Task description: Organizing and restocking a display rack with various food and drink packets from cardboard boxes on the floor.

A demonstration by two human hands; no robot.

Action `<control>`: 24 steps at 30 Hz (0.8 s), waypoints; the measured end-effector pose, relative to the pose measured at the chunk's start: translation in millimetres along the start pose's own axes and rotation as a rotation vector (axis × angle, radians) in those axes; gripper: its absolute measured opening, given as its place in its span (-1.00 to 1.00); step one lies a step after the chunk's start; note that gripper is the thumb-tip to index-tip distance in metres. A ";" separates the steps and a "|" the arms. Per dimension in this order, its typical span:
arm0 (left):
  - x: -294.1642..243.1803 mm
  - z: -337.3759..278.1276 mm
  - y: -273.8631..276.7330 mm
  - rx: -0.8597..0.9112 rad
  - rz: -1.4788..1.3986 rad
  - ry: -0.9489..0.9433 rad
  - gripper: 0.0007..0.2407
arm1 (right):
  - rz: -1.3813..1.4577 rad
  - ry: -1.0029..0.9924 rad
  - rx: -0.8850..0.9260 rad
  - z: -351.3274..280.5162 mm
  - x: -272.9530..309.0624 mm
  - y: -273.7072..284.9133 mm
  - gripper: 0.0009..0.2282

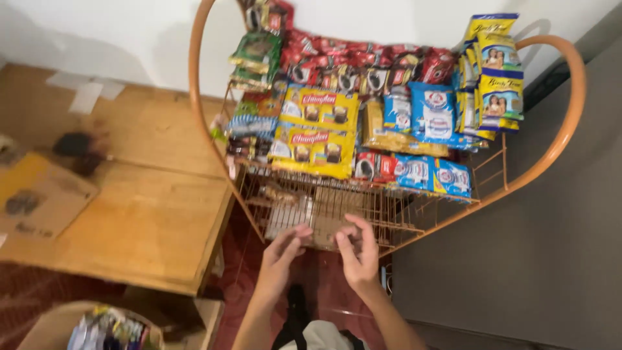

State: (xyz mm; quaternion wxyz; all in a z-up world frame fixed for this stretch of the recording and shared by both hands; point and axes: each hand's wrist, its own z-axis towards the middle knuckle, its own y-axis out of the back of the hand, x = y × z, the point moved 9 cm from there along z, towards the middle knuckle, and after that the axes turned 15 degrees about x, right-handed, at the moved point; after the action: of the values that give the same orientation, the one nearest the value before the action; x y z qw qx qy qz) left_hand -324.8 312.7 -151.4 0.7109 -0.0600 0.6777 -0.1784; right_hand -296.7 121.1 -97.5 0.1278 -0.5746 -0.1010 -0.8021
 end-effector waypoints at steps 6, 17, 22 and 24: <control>26.3 -104.3 4.4 -0.175 -0.057 0.172 -0.64 | 0.182 -0.152 0.179 -61.8 -23.5 -43.0 -0.68; 8.0 -265.7 44.8 -0.496 -0.107 0.106 -0.63 | 0.159 -0.240 0.629 -131.2 -5.7 -163.8 -0.73; 8.4 -339.4 84.5 -0.624 -0.137 0.034 -0.62 | 0.234 -0.250 0.840 -155.4 -11.1 -245.1 -0.74; 8.0 -370.9 101.5 -0.652 -0.129 -0.015 -0.63 | 0.195 -0.295 0.891 -164.5 -15.2 -280.6 -0.74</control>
State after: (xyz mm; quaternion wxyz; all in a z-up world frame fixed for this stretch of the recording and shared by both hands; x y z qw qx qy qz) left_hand -672.5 462.4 -219.7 0.6463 -0.3284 0.6888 0.0037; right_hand -529.5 337.4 -168.6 0.4206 -0.5785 -0.3975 -0.5748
